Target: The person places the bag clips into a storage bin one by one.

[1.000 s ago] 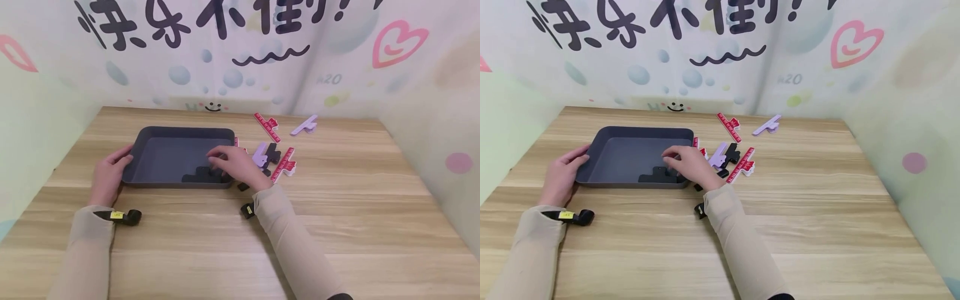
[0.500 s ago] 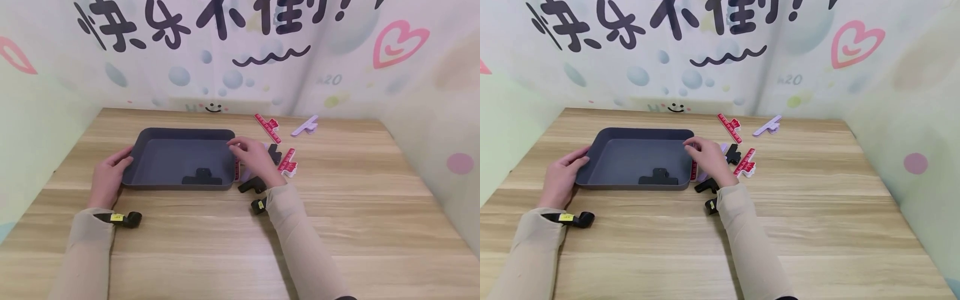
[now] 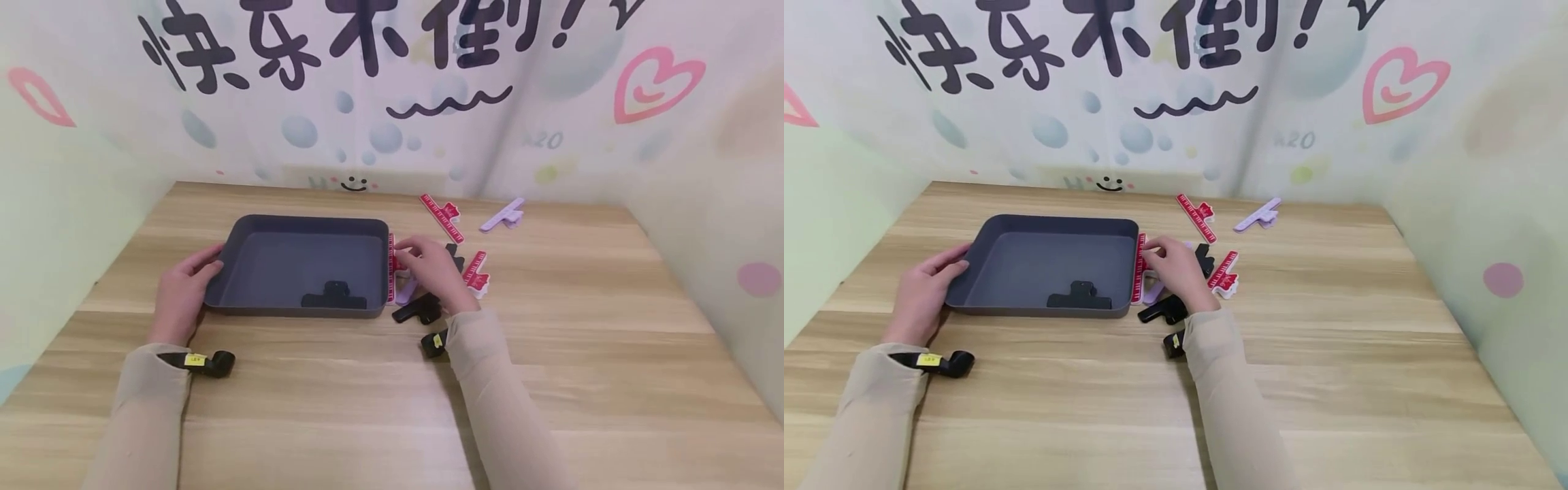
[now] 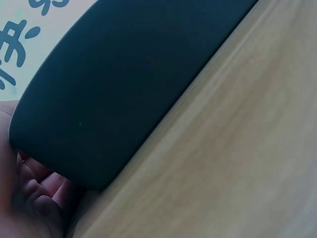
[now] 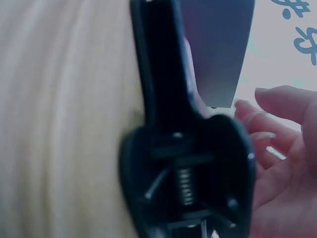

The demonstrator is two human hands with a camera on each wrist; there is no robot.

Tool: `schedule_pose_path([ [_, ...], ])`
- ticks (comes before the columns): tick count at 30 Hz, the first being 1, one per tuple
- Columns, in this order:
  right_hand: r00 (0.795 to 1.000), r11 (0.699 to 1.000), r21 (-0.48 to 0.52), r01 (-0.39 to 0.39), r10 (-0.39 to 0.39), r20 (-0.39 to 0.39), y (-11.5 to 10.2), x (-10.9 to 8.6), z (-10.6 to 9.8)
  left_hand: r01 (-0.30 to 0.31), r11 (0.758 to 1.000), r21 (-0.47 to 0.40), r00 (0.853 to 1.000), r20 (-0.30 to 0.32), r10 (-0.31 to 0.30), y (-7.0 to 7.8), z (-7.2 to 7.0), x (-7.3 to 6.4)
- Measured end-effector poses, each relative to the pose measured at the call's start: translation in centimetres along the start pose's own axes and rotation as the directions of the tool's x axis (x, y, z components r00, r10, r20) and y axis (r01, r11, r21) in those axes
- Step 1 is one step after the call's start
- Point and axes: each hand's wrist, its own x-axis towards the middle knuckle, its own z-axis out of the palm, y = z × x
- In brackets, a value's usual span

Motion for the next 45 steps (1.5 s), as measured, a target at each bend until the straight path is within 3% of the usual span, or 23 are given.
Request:
schedule_pose_path([
  [5,1.000,1.000,-0.003,-0.011,0.011,0.019,0.61,0.04,0.08,-0.008,1.000,-0.005,1.000,0.004,0.008,-0.16,0.23,-0.01],
  [16,0.998,0.994,-0.110,-0.026,0.032,0.046,0.68,0.11,0.23,-0.001,1.000,0.012,1.000,0.012,0.000,-0.35,0.09,-0.07],
  [26,0.996,0.994,-0.088,-0.066,0.071,0.046,0.64,0.02,0.63,0.016,1.000,0.017,1.000,0.014,-0.016,-0.72,-0.22,-0.20],
  [45,0.995,0.998,-0.045,-0.052,0.056,0.088,1.00,0.31,0.26,0.004,1.000,-0.001,1.000,0.007,-0.004,-0.22,0.16,-0.01],
])
